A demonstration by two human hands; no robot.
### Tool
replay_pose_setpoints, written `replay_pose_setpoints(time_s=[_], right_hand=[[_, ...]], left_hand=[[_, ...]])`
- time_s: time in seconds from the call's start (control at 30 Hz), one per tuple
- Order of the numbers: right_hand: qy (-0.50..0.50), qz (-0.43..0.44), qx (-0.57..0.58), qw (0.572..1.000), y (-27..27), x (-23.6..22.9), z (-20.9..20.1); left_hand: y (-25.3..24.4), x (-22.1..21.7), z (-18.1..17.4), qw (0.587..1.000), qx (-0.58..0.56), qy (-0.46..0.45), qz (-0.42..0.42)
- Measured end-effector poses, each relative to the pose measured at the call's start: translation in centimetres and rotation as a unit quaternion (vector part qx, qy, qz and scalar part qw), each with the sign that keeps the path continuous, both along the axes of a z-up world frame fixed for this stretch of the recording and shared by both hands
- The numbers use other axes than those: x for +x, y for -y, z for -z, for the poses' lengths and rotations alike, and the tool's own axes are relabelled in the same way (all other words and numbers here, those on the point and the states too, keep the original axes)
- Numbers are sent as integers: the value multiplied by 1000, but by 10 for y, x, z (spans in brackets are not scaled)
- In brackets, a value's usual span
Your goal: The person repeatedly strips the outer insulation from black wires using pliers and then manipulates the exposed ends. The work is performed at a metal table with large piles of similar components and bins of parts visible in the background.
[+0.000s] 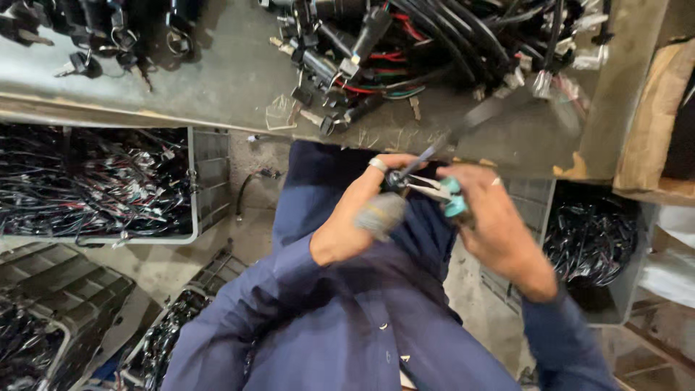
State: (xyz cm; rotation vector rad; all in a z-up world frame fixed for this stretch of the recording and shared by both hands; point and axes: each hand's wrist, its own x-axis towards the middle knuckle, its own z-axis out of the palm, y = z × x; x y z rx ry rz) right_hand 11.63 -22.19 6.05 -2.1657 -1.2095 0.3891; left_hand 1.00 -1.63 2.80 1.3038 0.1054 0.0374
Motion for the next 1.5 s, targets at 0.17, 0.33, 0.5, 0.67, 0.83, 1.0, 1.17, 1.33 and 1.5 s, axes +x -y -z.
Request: replay_pose_setpoints(time_s=[0.17, 0.33, 0.5, 0.67, 0.83, 1.0, 1.17, 1.33, 1.5], right_hand=[[-12, 28, -48, 998, 9, -9, 44], [65, 7, -113, 992, 26, -12, 65], [17, -23, -43, 999, 27, -5, 67], [-122, -31, -102, 987, 32, 9, 89], [-83, -1, -86, 993, 34, 6, 101], [-92, 56, -73, 992, 20, -12, 96], [-50, 107, -47, 992, 1, -29, 79], [-172, 111, -92, 974, 4, -38, 65], [-207, 95, -55, 972, 0, -38, 71]], left_hand=[[-2, 3, 42, 961, 273, 36, 2], [4, 7, 53, 978, 186, -88, 46], [-6, 7, 57, 984, 119, -77, 110], [-7, 9, 55, 981, 152, -64, 106], [5, 6, 43, 937, 321, -127, 53], [12, -2, 39, 882, 463, -81, -26], [9, 5, 42, 835, 542, -67, -65], [3, -5, 42, 857, 506, -97, -19], [-4, -8, 28, 852, 521, -27, -38]])
